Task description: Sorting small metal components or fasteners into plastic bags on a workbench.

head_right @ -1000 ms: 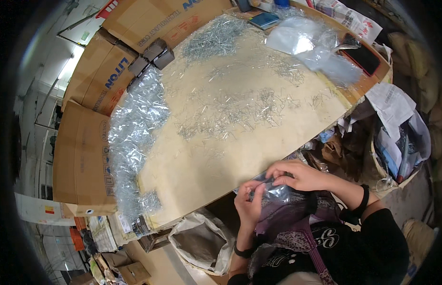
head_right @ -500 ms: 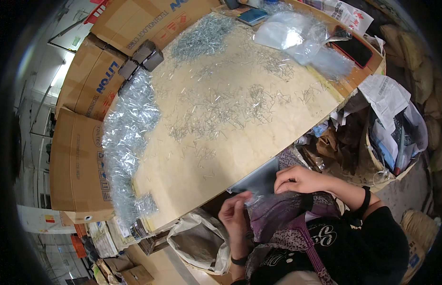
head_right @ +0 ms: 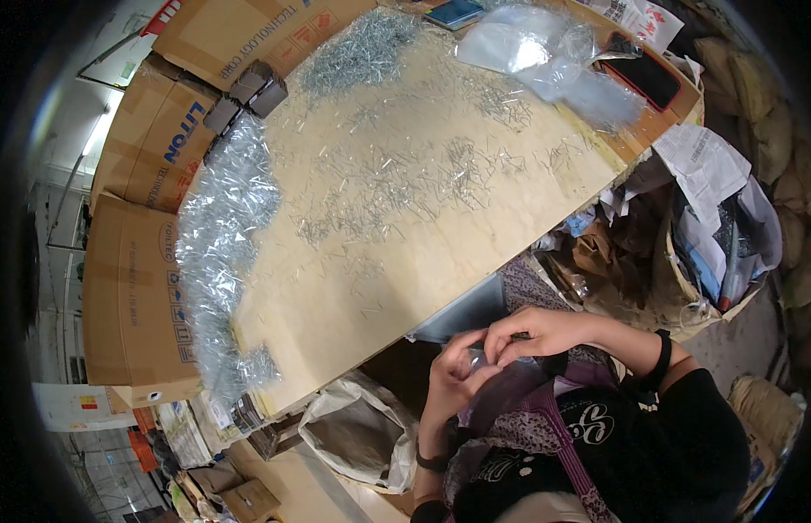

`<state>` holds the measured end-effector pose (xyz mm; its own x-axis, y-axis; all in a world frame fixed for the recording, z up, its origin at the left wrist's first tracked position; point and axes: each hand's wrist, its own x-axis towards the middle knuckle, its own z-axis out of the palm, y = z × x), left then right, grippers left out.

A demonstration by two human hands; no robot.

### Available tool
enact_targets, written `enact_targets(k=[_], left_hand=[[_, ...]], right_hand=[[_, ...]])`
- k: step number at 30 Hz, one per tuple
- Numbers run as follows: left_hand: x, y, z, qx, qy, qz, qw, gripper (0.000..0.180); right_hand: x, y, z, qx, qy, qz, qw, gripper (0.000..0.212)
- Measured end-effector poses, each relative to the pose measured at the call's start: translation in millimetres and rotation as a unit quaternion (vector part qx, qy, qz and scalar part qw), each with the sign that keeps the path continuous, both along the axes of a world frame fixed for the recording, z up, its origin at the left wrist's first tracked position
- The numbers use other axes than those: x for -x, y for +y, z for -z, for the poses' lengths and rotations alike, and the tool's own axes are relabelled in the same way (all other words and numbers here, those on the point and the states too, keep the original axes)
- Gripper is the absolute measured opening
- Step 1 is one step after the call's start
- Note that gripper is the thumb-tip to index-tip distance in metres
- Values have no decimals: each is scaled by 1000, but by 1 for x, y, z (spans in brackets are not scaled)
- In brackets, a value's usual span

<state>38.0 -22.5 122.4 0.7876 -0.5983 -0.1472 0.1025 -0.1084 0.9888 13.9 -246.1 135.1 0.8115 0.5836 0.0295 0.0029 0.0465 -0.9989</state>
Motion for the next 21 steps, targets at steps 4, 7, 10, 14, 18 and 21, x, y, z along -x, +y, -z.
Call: enact_targets(k=[4,7,10,14,18,21], left_hand=[[-5,8,17,19,-53,72,996,28],[0,-3,17,50,-9,-19,999,17],[-1,-8,7,2,-18,-40,999,8],[3,-3,12,-104,-70,-5,992,6],[3,-5,12,-128,-98,-9,987,7],[6,-5,18,-15,-68,-39,997,7]], right_hand=[[1,-4,-8,33,49,45,997,16],[3,-5,-4,95,3,74,993,20],[6,-5,7,114,-37,71,990,21],[7,5,4,91,-28,109,990,18],[9,4,9,123,-17,126,984,14],[7,0,28,51,15,125,991,7]])
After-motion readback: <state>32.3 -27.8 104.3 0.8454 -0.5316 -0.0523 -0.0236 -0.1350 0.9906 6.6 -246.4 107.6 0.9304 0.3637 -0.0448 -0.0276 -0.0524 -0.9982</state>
